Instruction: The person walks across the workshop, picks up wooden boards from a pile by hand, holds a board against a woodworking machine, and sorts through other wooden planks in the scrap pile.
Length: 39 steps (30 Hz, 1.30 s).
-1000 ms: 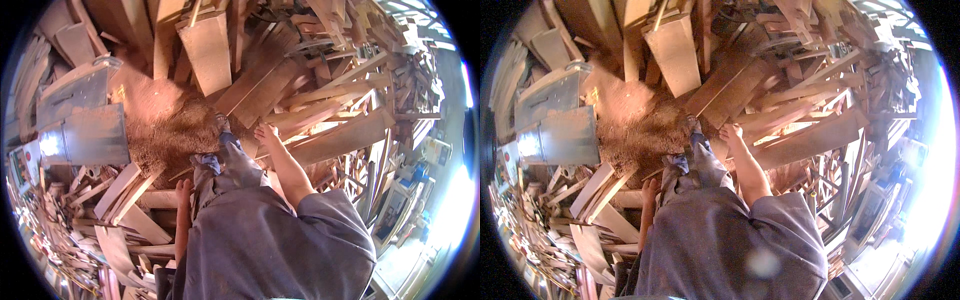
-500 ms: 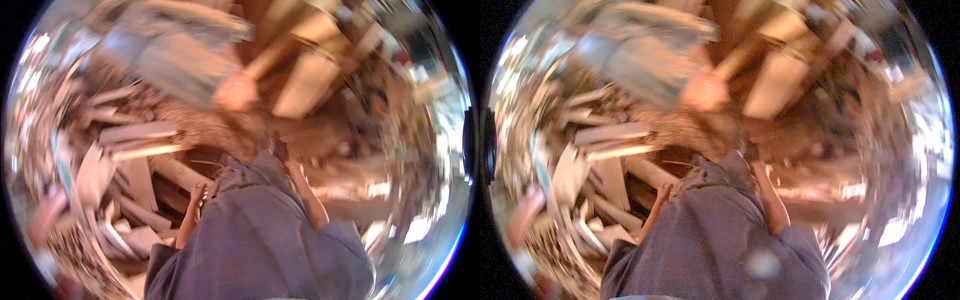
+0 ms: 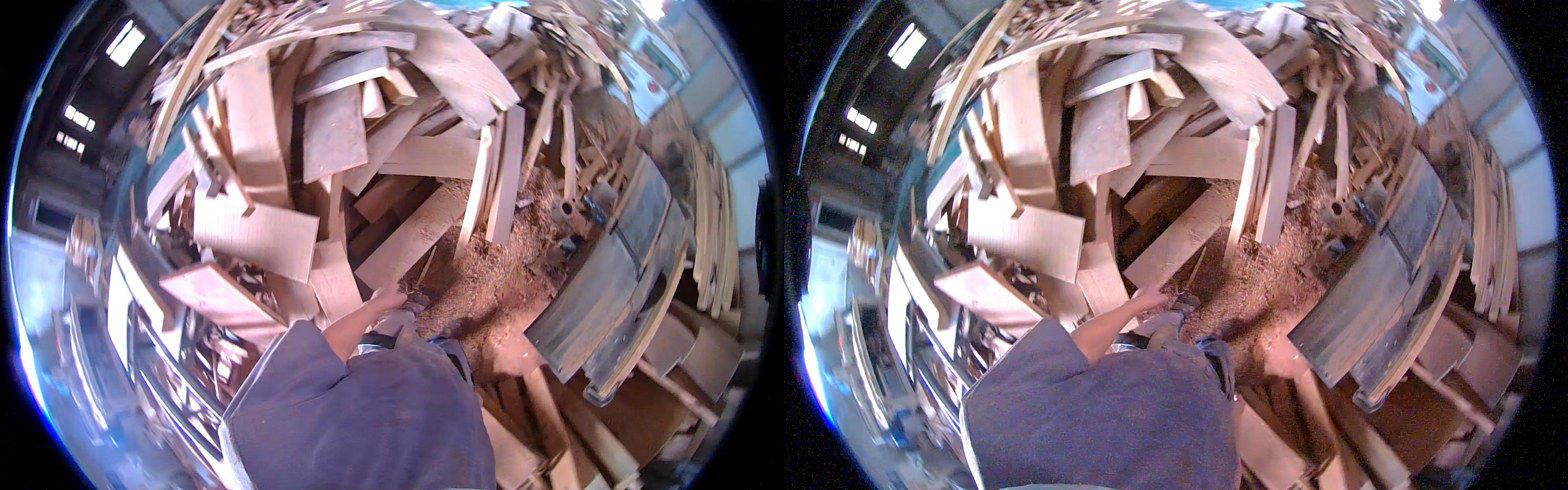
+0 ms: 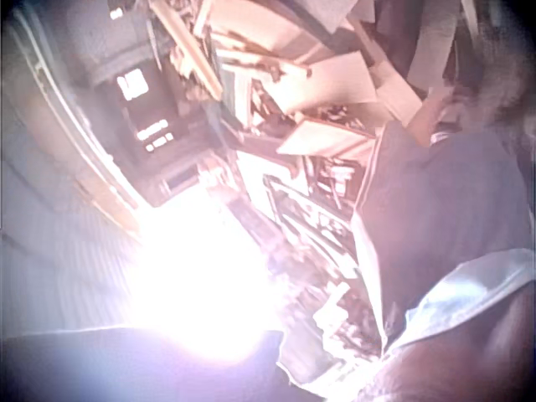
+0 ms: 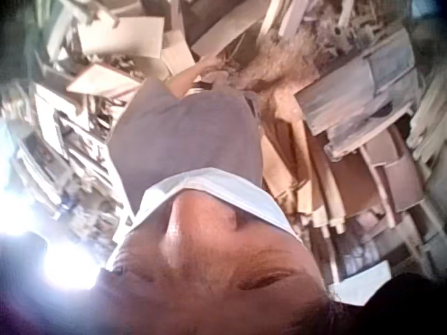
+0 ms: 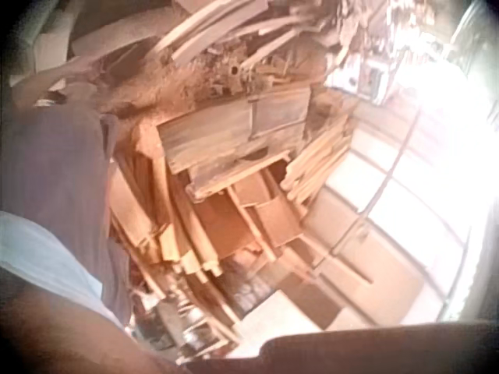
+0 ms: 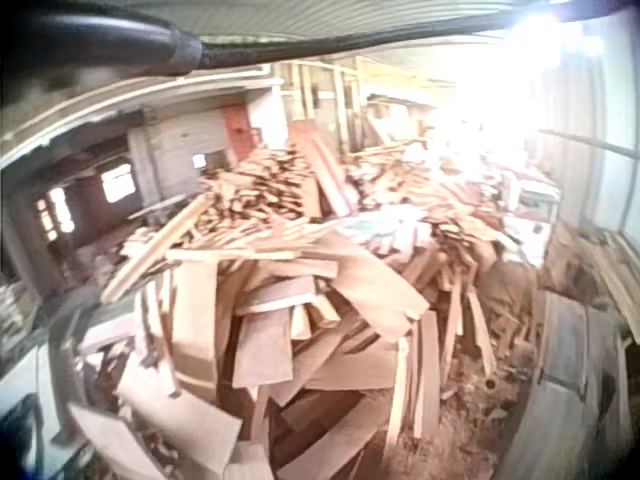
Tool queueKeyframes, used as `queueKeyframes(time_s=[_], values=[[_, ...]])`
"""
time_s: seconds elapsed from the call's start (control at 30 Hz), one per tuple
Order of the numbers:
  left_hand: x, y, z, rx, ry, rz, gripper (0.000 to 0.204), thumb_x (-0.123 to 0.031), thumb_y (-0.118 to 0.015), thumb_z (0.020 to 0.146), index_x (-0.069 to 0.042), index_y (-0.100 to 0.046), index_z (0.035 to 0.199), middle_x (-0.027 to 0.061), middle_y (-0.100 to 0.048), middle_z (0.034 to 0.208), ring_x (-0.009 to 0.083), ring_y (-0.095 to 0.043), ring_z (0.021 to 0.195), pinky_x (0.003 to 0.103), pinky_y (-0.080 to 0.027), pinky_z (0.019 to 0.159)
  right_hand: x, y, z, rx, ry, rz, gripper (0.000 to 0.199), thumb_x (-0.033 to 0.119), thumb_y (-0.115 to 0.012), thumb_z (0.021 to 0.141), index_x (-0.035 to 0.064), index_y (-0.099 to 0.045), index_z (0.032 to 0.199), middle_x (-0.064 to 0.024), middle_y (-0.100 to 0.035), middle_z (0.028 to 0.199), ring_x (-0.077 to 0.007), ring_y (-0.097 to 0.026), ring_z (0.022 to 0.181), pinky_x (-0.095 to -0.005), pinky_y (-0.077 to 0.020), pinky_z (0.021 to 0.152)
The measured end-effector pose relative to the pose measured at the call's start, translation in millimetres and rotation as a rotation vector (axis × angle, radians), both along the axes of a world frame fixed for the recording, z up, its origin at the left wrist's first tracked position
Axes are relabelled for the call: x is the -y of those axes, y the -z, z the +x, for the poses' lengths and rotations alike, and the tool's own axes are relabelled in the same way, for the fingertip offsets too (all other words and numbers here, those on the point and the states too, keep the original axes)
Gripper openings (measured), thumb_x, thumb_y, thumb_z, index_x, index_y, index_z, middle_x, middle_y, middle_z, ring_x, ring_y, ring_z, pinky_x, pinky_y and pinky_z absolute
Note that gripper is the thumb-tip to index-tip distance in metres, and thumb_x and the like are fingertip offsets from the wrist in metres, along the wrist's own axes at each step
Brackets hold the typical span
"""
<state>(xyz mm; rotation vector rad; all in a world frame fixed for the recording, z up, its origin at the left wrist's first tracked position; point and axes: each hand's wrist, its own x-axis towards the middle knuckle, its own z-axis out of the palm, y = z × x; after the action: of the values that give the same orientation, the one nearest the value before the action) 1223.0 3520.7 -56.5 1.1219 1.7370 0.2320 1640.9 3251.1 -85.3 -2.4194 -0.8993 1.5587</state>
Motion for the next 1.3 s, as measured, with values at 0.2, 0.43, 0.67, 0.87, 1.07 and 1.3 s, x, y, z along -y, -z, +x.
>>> queueKeyframes(time_s=[0.2,0.43,0.67,0.87,1.07,1.3], values=[[117.1,32.9,-31.2,-0.124,-0.366,-0.032,0.068,-0.047,-0.069,0.075,0.003,-0.062,0.122,0.0249,-0.066,0.115,0.0358,-0.065,0.106,0.042,-0.052,0.089,-57.2,34.8,76.5,-0.155,-0.281,0.316,0.026,0.024,-0.061,0.091,-0.0009,-0.068,0.089,-0.0139,-0.069,0.078,-0.0263,-0.068,0.071,-0.0383,-0.0523,0.063],[220.2,-19.5,-6.8,-0.107,-0.721,-0.257,0.053,-0.040,-0.068,0.078,0.001,-0.068,0.111,0.0197,-0.072,0.089,0.0327,-0.070,0.083,0.040,-0.056,0.077,-156.8,-4.7,49.6,-0.421,-0.258,0.072,0.025,0.021,-0.063,0.091,-0.0016,-0.065,0.103,-0.0120,-0.068,0.081,-0.0221,-0.067,0.071,-0.0339,-0.0515,0.062],[244.6,-30.3,-9.7,-0.150,-0.896,-0.180,0.047,-0.038,-0.068,0.076,0.000,-0.070,0.103,0.0224,-0.071,0.086,0.0340,-0.070,0.082,0.042,-0.056,0.077,-222.2,-70.7,-3.8,-0.588,-0.392,-0.137,0.036,0.017,-0.067,0.091,-0.0015,-0.059,0.121,-0.0103,-0.067,0.086,-0.0180,-0.066,0.073,-0.0284,-0.0507,0.061],[231.8,-18.1,-20.3,-0.120,-0.916,-0.168,0.049,-0.037,-0.067,0.075,0.002,-0.069,0.104,0.0274,-0.070,0.098,0.0389,-0.068,0.096,0.044,-0.055,0.084,-258.8,-32.2,-25.2,-0.570,-0.517,-0.105,0.038,0.018,-0.068,0.091,-0.0020,-0.060,0.123,-0.0117,-0.069,0.090,-0.0179,-0.067,0.075,-0.0291,-0.0517,0.062],[227.2,3.9,-49.6,-0.067,-0.812,-0.258,0.054,-0.040,-0.066,0.077,0.004,-0.067,0.108,0.0294,-0.067,0.109,0.0426,-0.065,0.104,0.046,-0.052,0.091,-293.1,-60.7,-84.3,-0.342,-0.732,-0.045,0.040,0.019,-0.069,0.090,-0.0018,-0.060,0.123,-0.0122,-0.069,0.091,-0.0187,-0.067,0.077,-0.0298,-0.0522,0.064],[168.6,-14.7,-143.5,-0.041,-0.854,-0.192,0.058,-0.040,-0.070,0.077,0.007,-0.063,0.111,0.0298,-0.067,0.105,0.0417,-0.065,0.102,0.047,-0.052,0.089,-321.7,-89.7,-145.0,-0.159,-0.844,-0.007,0.042,0.021,-0.070,0.089,-0.0015,-0.060,0.123,-0.0128,-0.070,0.093,-0.0195,-0.068,0.078,-0.0306,-0.0527,0.067]])
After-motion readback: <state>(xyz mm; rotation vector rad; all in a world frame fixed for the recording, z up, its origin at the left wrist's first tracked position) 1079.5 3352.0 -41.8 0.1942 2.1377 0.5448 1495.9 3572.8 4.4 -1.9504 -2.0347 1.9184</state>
